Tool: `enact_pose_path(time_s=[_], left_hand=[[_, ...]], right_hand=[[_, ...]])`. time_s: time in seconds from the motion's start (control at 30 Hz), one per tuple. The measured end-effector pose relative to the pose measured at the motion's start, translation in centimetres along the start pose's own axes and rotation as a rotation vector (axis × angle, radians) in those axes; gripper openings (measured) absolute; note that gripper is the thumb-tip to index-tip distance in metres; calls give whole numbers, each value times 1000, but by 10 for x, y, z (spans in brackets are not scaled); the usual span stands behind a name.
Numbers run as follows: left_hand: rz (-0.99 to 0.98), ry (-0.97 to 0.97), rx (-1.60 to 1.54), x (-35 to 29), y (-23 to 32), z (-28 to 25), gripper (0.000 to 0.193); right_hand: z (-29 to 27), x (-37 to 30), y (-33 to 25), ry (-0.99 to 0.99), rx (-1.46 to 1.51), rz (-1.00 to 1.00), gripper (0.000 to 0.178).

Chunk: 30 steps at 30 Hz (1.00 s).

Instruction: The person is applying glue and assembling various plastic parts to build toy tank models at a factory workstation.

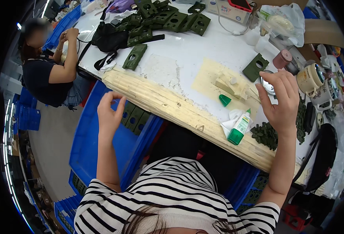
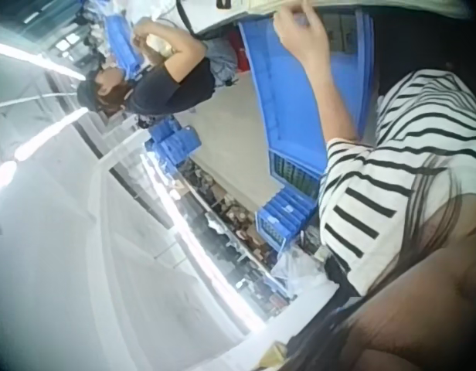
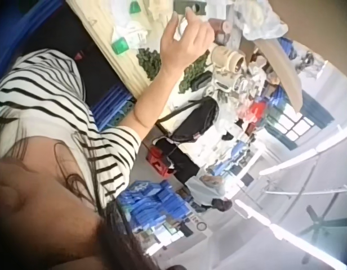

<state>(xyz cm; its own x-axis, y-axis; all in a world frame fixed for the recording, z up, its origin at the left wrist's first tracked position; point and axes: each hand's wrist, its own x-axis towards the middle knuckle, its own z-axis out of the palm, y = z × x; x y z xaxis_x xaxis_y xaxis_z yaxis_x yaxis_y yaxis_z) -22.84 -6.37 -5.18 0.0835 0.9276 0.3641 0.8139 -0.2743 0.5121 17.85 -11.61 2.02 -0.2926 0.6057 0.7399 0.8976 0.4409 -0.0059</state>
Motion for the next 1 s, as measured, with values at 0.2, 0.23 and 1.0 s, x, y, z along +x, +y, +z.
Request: enact_pose_path(time_s=[0.2,0.23,1.0], left_hand=[[186,257,174,78,17,25,30],[136,196,198,89,15,33,32],[-491,-150,122,-21,-170,18,34]], right_hand=[[1,3,1,22,-9,0,25],[-1,3,3,24,-11,3,26],[1,1,4,-22,-2,30,21]])
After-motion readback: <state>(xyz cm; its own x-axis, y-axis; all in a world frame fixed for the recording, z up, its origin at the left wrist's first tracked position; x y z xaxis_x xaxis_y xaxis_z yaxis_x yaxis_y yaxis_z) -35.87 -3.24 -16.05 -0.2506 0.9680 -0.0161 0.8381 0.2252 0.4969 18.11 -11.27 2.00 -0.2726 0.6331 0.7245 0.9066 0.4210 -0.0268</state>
